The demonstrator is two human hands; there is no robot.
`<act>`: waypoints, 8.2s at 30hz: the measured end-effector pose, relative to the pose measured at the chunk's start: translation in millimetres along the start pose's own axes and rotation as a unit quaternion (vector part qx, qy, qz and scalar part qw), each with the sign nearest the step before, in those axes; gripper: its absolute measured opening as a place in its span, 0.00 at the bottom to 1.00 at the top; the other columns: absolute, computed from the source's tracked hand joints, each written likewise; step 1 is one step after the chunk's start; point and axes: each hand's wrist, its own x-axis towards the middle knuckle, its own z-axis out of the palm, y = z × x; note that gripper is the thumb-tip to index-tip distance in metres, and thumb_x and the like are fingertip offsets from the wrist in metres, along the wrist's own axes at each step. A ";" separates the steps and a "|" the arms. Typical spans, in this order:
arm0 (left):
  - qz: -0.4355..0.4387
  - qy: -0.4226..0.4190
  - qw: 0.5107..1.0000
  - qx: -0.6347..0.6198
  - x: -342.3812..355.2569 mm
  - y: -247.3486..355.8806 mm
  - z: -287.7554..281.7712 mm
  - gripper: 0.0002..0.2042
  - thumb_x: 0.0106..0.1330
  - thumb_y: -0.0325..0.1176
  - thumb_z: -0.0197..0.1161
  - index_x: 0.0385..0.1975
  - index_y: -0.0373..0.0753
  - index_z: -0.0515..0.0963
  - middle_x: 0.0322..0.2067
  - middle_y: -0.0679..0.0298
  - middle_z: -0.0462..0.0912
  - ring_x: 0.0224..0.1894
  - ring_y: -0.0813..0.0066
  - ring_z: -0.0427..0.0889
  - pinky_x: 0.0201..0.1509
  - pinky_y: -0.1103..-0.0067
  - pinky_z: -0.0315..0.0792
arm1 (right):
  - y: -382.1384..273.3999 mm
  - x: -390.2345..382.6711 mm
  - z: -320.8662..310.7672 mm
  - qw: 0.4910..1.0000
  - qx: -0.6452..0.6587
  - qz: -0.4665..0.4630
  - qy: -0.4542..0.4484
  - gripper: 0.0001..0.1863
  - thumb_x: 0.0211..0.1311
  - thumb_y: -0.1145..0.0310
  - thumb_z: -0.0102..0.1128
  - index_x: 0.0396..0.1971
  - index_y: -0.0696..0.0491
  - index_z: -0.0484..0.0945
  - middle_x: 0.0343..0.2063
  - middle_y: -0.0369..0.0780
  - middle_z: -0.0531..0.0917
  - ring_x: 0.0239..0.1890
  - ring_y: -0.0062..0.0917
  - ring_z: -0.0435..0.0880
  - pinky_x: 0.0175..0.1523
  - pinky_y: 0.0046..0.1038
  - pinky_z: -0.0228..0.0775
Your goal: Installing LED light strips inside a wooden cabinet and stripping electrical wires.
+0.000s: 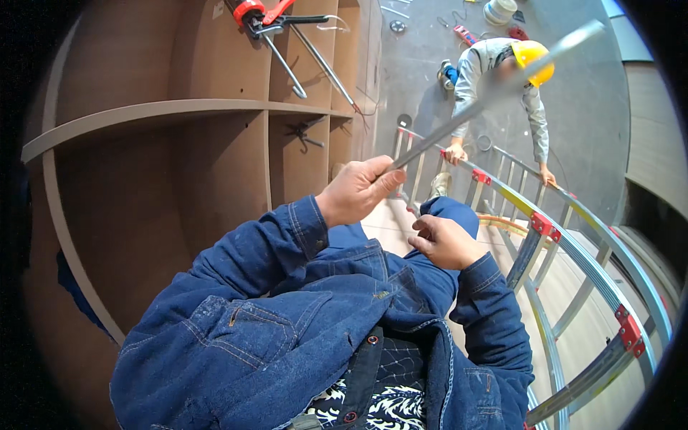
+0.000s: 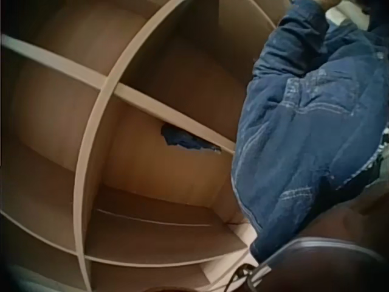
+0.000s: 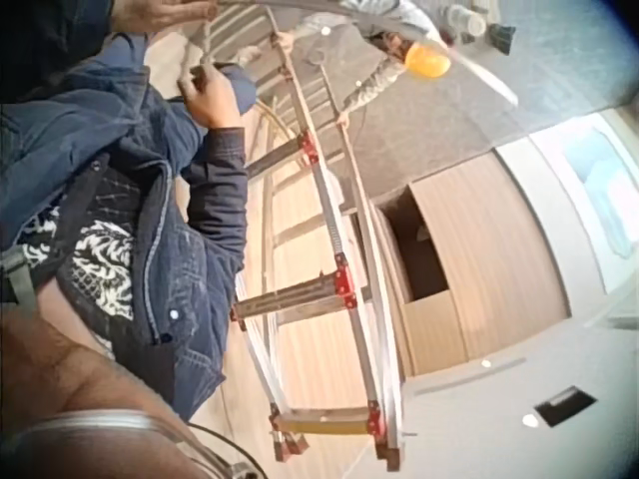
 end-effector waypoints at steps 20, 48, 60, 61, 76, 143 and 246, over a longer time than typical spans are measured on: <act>-0.135 -0.088 0.976 0.146 -19.4 115.2 -51.4 0.15 0.78 0.40 0.56 0.30 0.37 0.74 0.19 0.61 0.76 0.18 0.69 0.69 0.24 0.71 0.64 | 47.8 158.8 50.9 0.986 0.140 -0.086 0.030 0.14 0.58 0.71 0.67 0.42 0.60 0.81 0.35 0.44 0.86 0.37 0.34 0.85 0.43 0.31 0.77; -0.269 0.034 0.950 0.157 -83.5 -49.0 -131.4 0.11 0.74 0.39 0.62 0.39 0.37 0.82 0.29 0.62 0.81 0.22 0.65 0.74 0.28 0.74 0.69 | 96.6 526.0 258.2 0.932 -0.269 -0.164 0.180 0.13 0.66 0.63 0.52 0.38 0.54 0.82 0.36 0.51 0.84 0.35 0.52 0.84 0.41 0.46 0.79; -0.262 0.036 0.942 0.209 -85.9 -61.4 -138.4 0.10 0.68 0.34 0.69 0.42 0.37 0.84 0.30 0.62 0.83 0.23 0.68 0.75 0.28 0.76 0.70 | 77.4 507.4 254.6 0.997 0.070 0.039 -0.012 0.11 0.66 0.66 0.53 0.33 0.57 0.80 0.28 0.47 0.83 0.27 0.41 0.83 0.34 0.40 0.79; -0.258 0.045 0.939 0.222 -85.7 -61.7 -138.9 0.09 0.67 0.33 0.70 0.42 0.37 0.84 0.30 0.62 0.83 0.23 0.69 0.76 0.28 0.76 0.71 | 84.3 483.4 249.9 0.994 0.093 0.050 -0.038 0.10 0.66 0.66 0.54 0.33 0.57 0.80 0.27 0.47 0.82 0.26 0.40 0.82 0.33 0.39 0.79; -0.241 0.094 0.906 0.334 -93.4 -77.6 -143.3 0.06 0.66 0.29 0.68 0.39 0.36 0.83 0.29 0.60 0.83 0.24 0.67 0.76 0.30 0.75 0.71 | 110.2 157.3 94.6 0.852 0.470 0.191 -0.128 0.04 0.63 0.72 0.62 0.32 0.56 0.77 0.26 0.40 0.81 0.22 0.26 0.80 0.32 0.27 0.78; -0.089 0.189 0.925 0.317 -63.2 245.1 -119.8 0.12 0.78 0.39 0.59 0.35 0.37 0.78 0.21 0.70 0.71 0.24 0.80 0.67 0.27 0.81 0.62 | -49.5 -302.8 -198.0 0.853 -0.162 0.271 0.415 0.17 0.72 0.57 0.58 0.39 0.58 0.80 0.32 0.45 0.84 0.32 0.30 0.80 0.39 0.30 0.75; 0.097 0.089 0.881 0.455 -57.9 268.4 -127.3 0.07 0.74 0.37 0.60 0.40 0.40 0.77 0.26 0.55 0.84 0.22 0.54 0.81 0.28 0.67 0.75 | -262.2 -125.6 -282.6 0.688 0.633 -0.235 0.266 0.10 0.72 0.69 0.62 0.44 0.59 0.77 0.34 0.43 0.80 0.34 0.28 0.83 0.44 0.31 0.80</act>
